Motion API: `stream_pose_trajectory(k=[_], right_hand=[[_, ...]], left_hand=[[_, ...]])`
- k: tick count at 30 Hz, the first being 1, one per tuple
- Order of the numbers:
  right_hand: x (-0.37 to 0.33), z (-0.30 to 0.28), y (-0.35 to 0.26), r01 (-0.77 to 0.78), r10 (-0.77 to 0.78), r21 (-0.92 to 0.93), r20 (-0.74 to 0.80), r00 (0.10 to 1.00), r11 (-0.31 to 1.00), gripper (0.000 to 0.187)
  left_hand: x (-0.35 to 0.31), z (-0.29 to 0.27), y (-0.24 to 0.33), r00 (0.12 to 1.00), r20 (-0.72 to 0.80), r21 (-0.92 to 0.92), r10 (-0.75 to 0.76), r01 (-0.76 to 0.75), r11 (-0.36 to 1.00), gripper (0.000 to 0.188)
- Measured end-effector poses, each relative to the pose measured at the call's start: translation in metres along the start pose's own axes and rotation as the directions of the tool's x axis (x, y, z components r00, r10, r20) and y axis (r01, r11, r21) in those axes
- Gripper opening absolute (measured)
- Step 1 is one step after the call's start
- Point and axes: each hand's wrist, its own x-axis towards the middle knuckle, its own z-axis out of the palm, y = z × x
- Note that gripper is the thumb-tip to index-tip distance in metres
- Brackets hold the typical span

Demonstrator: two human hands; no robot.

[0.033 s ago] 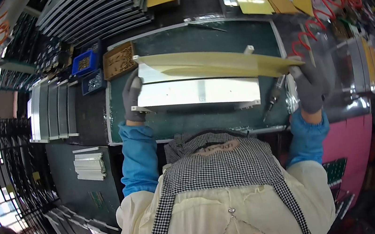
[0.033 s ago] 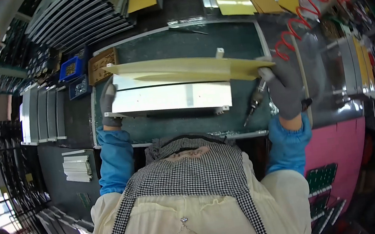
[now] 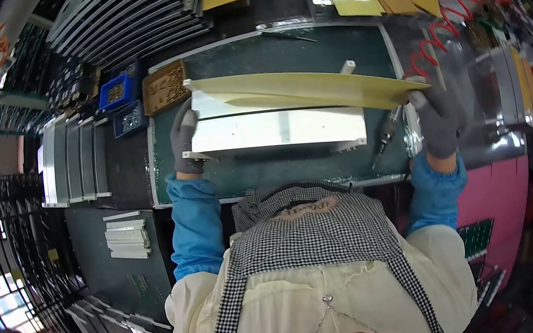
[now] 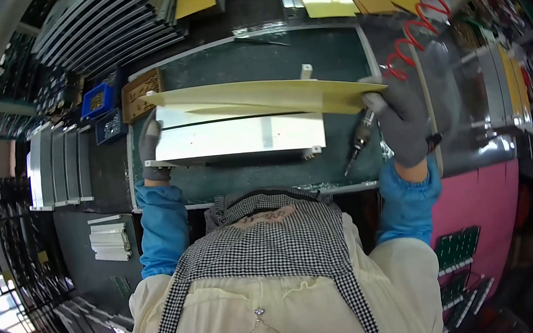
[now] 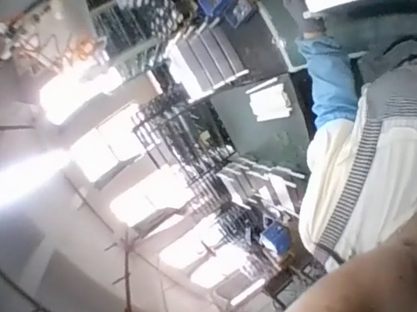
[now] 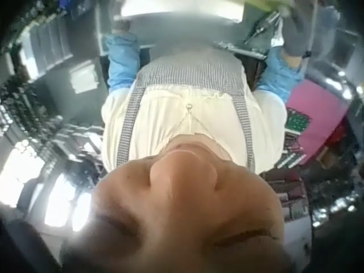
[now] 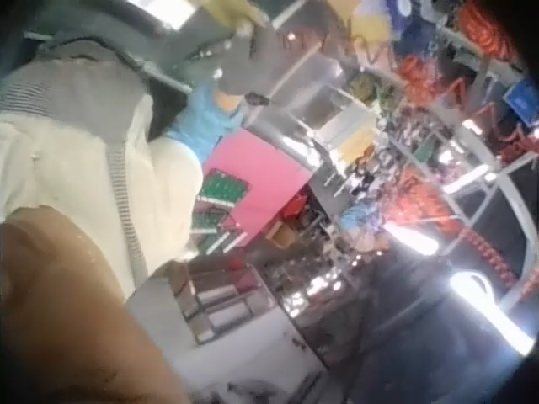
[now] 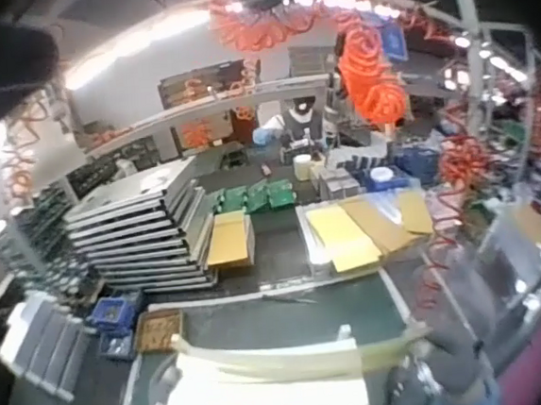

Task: Assemble a metal electronic housing by aligning panels and fastening them with a pneumatic screwdriver.

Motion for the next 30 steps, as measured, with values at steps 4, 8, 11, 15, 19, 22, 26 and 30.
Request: stream_pose_trajectory(k=[4, 8, 11, 15, 19, 22, 26, 30], right_hand=[[-0.010, 0.000, 0.004, 0.039, -0.037, 0.036, -0.047, 0.998, 0.999, 0.022], [-0.011, -0.008, 0.018, 0.078, -0.069, 0.170, -0.059, 0.996, 0.982, 0.023], [-0.003, -0.023, 0.021, 0.066, -0.065, 0.124, -0.010, 0.998, 0.990, 0.023], [-0.001, -0.021, 0.036, 0.029, -0.027, 0.225, -0.012, 1.000, 0.974, 0.024], [-0.004, -0.018, 0.044, 0.093, -0.065, 0.217, -0.131, 0.989, 0.972, 0.022], [-0.007, -0.024, 0.040, 0.157, -0.128, 0.135, -0.199, 0.972, 0.978, 0.020], [-0.015, -0.036, 0.033, 0.179, -0.175, 0.022, -0.133, 0.976, 0.984, 0.022], [-0.015, -0.029, 0.045, -0.012, 0.030, 0.312, -0.052, 0.998, 0.950, 0.023]], left_hand=[[0.010, -0.004, -0.013, 0.999, 0.020, -0.038, -0.030, 0.030, 0.999, 0.056], [0.013, -0.011, -0.021, 0.994, 0.106, -0.038, -0.033, 0.038, 0.999, 0.062], [0.009, -0.011, -0.020, 0.997, 0.055, -0.040, -0.053, 0.055, 0.998, 0.066], [0.010, -0.022, -0.027, 0.997, 0.044, -0.036, -0.070, 0.071, 0.997, 0.065], [0.015, -0.020, -0.027, 0.993, 0.111, -0.036, -0.040, 0.044, 0.998, 0.066], [0.022, -0.020, -0.030, 0.988, 0.152, -0.046, -0.036, 0.043, 0.998, 0.069], [0.020, -0.003, -0.024, 0.969, 0.245, -0.102, -0.012, 0.039, 0.994, 0.072], [0.008, 0.001, -0.018, 0.958, 0.284, -0.235, -0.030, 0.100, 0.967, 0.069]])
